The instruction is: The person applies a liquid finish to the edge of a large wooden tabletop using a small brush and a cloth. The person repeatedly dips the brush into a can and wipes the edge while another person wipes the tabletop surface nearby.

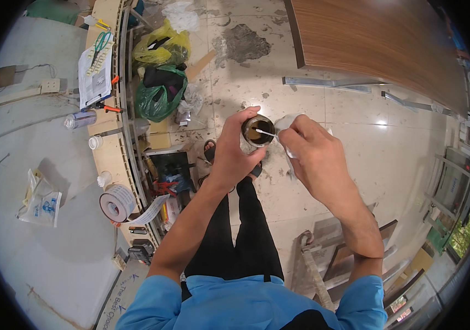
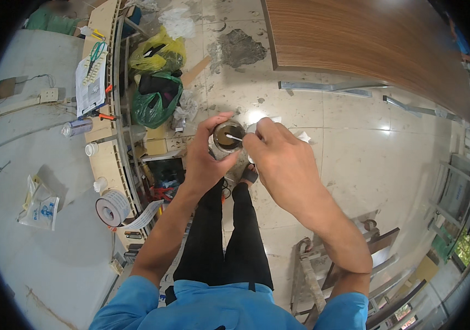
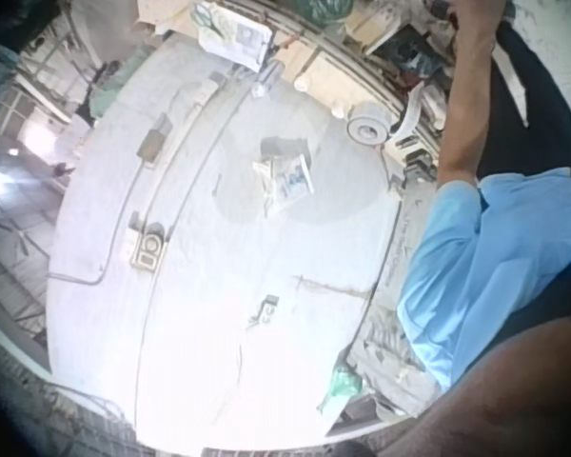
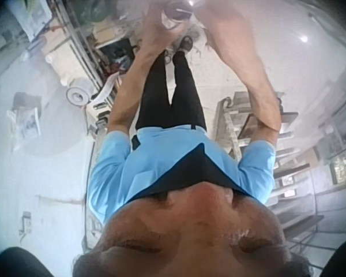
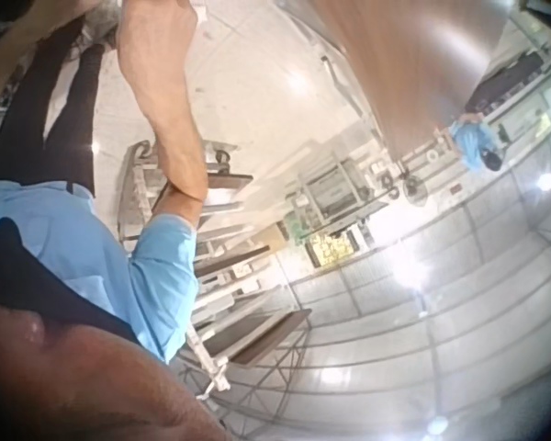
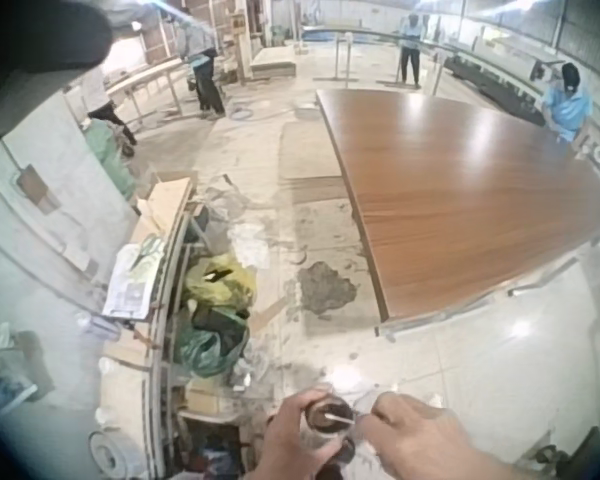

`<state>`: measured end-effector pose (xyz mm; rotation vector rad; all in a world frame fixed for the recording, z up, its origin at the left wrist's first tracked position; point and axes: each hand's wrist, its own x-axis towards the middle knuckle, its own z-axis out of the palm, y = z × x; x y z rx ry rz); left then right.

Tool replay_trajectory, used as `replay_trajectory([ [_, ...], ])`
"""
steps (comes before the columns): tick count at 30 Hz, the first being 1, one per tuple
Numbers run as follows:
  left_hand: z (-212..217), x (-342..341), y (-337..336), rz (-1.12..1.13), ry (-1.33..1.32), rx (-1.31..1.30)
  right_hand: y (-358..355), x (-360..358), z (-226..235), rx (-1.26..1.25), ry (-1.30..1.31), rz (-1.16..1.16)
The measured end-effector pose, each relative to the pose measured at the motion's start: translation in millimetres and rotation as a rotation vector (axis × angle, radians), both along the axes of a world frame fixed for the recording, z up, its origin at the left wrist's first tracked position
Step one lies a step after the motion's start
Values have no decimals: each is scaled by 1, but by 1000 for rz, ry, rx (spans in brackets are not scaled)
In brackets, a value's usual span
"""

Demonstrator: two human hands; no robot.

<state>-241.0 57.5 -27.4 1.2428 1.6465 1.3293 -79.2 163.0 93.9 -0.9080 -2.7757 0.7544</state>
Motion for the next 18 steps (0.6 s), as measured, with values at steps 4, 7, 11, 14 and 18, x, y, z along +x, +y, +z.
replay_trajectory([
  [4,3,1,0,-27,71,53,-1,-7,-6,22,-86,25],
  [7,4,1,-1,-40,81,62,-3,-5,-9,7,-67,10],
  [11,4,0,-2,-10,126,51,-3,0,-15,-162,65,-94],
  [14,6,-1,1,20,4,25,3,8,-22,-326,274,-211],
  [18,12,-3,7,45,-42,-7,12,22,-32,-669,402,-442],
])
